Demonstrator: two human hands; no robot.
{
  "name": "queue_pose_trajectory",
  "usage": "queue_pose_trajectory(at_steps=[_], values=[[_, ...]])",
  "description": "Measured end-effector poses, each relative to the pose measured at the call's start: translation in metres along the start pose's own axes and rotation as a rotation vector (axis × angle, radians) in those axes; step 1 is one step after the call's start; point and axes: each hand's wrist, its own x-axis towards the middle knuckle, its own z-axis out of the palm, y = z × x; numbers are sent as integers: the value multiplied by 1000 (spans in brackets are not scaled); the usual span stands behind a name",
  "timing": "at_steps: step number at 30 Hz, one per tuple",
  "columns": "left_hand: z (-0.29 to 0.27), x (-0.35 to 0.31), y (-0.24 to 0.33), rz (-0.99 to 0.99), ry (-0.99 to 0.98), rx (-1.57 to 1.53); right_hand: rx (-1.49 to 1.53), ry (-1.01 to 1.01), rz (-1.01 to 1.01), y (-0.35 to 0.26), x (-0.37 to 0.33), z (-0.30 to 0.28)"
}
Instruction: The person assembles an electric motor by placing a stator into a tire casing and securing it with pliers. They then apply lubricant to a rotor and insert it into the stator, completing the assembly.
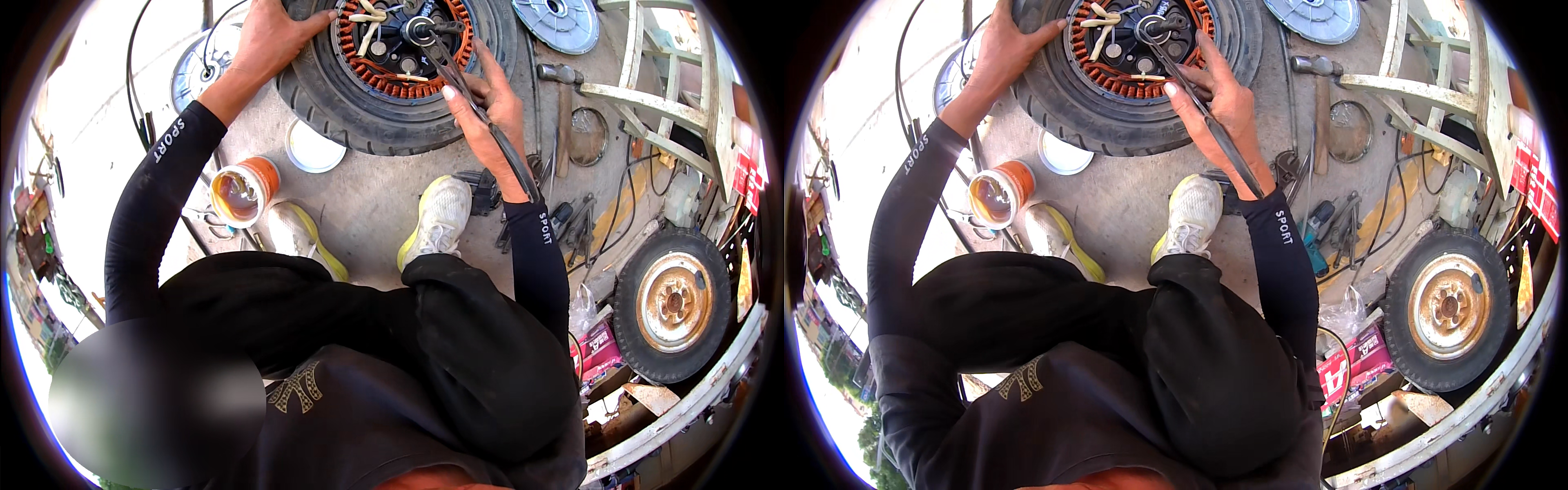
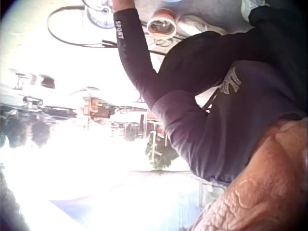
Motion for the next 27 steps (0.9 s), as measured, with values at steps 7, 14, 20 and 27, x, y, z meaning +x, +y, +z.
queue_pose_trajectory(at_steps=[7, 14, 20, 27], values=[[-4, -13, -6, 59, 24, 71, -66, -56, 33, -4, 13, 1], [-3, -8, -2, 46, 5, 33, -128, -62, -1, 5, 19, -2], [-2, -4, -4, 52, 1, 26, -190, -84, 80, -6, 23, -4], [-4, -8, 0, 42, -7, 47, -381, -98, -68, -7, 30, -7]])
